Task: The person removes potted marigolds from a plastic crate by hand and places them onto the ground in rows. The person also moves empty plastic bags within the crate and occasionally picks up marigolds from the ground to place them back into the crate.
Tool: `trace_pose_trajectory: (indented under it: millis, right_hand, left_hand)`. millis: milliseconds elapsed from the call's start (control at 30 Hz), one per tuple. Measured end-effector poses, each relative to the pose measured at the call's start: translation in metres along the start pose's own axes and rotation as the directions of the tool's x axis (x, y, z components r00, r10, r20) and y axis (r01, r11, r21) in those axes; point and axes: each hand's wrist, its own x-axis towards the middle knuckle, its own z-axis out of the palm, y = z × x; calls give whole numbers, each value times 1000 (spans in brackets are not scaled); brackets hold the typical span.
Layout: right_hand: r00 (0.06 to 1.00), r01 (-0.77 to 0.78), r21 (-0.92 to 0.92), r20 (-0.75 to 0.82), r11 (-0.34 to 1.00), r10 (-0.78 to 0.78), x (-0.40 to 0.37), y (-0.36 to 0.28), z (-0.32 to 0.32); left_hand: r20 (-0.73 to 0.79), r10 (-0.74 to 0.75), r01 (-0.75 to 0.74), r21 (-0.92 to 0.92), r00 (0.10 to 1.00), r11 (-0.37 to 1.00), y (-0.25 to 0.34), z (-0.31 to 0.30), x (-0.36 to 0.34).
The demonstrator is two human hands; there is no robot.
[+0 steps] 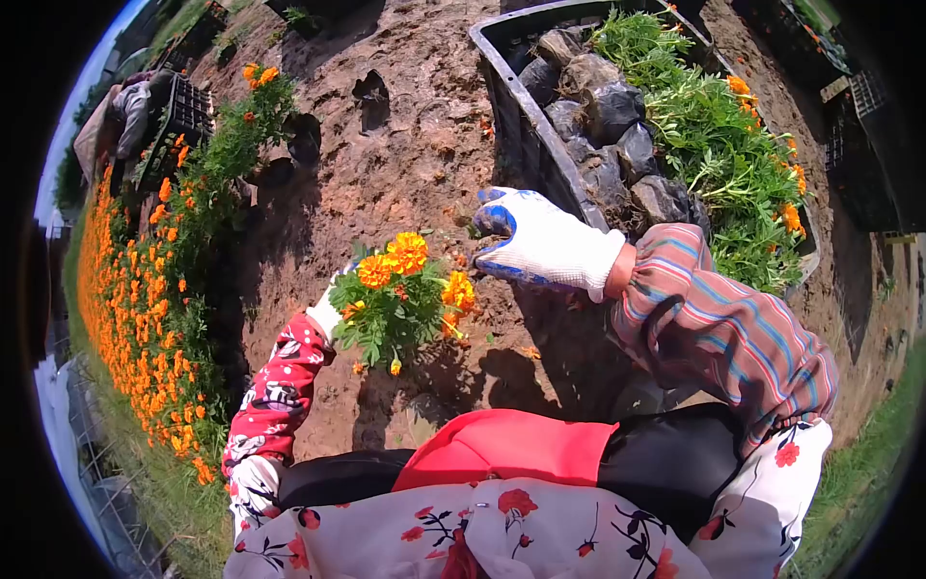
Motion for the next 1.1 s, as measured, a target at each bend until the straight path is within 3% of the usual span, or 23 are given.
trace_pose_trajectory:
  millis: [100, 133, 167, 200, 233, 267, 300, 333, 433, 500, 567, 633, 667, 700, 733, 767, 800, 833, 900, 933, 1100]
  right_hand:
    - [956, 209, -209, -161, 955, -245, 14, 21, -2]
    - [963, 188, -77, -181, 979, -199, 12, 15, -4]
    - [964, 184, -72, -184, 980, -195, 12, 3, -3]
    - [983, 160, -180, -59, 971, -173, 12, -6, -3]
    - [988, 150, -291, 64, 945, -138, 13, -14, -1]
    - [979, 200, -257, 25, 946, -200, 14, -18, 11]
    - [981, 133, -324, 177, 937, -78, 17, -25, 12]
    - [982, 148, -301, 154, 942, -105, 18, -29, 16]
    - [980, 197, -374, 88, 906, -177, 19, -27, 21]
    - [942, 140, -191, 329, 972, -71, 22, -40, -1]
    - [955, 93, 41, 280, 995, -101, 21, -38, -13]
    - [981, 177, 92, 60, 980, -183, 28, -14, -9]
    - [994, -2, 300, 106, 954, -31, 24, -21, -11]
    - [982, -142, 297, 162, 944, 96, 24, -25, -14]
    - [994, 92, 117, 38, 989, -98, 28, -14, -4]
    - [951, 302, -89, -45, 949, -306, 32, -4, 5]
    - [963, 262, -144, 104, 954, -248, 25, -16, 4]
    - [951, 108, -271, 309, 957, -19, 24, -35, 2]
    - [953, 112, -383, 302, 917, 9, 19, -43, 14]
    - [950, 189, -449, 309, 873, -46, 18, -44, 19]
    - [986, 161, -373, 96, 914, -134, 23, -17, 47]
  left_hand:
    - [-80, -34, 16, -217, 996, 976, 19, -10, -9]
    - [33, -270, 188, -798, 962, 572, 32, -10, -6]
    - [142, -488, 93, -988, 861, -124, 49, -11, -3]
    - [148, -446, 170, -985, 883, 10, 57, -11, -1]
    - [139, -352, 282, -873, 926, 398, 58, -9, 0]
    - [141, -253, 276, -707, 957, 651, 63, -8, 1]
    - [167, -191, 254, -618, 967, 744, 68, -7, 2]
    - [196, -138, 225, -550, 971, 804, 73, -6, 4]
    - [251, -65, 185, -489, 966, 852, 84, -1, 8]
    - [269, -38, 164, -464, 962, 871, 87, 0, 10]
    - [278, -31, 158, -447, 960, 880, 85, 0, 9]
    - [285, -26, 154, -435, 958, 887, 84, -1, 7]
    - [288, -21, 149, -430, 957, 891, 85, -2, 7]
    - [291, -16, 144, -426, 957, 893, 86, -2, 8]
    - [295, -9, 138, -419, 956, 898, 87, -2, 8]
    - [296, 0, 130, -419, 955, 899, 88, -1, 11]
    - [295, 7, 121, -414, 956, 902, 90, -1, 12]
    - [295, 14, 114, -412, 955, 904, 92, 0, 14]
    - [288, 30, 96, -414, 957, 905, 96, 5, 15]
    - [281, 39, 85, -417, 959, 905, 99, 8, 15]
    - [210, 63, 40, -455, 976, 890, 99, 15, 9]
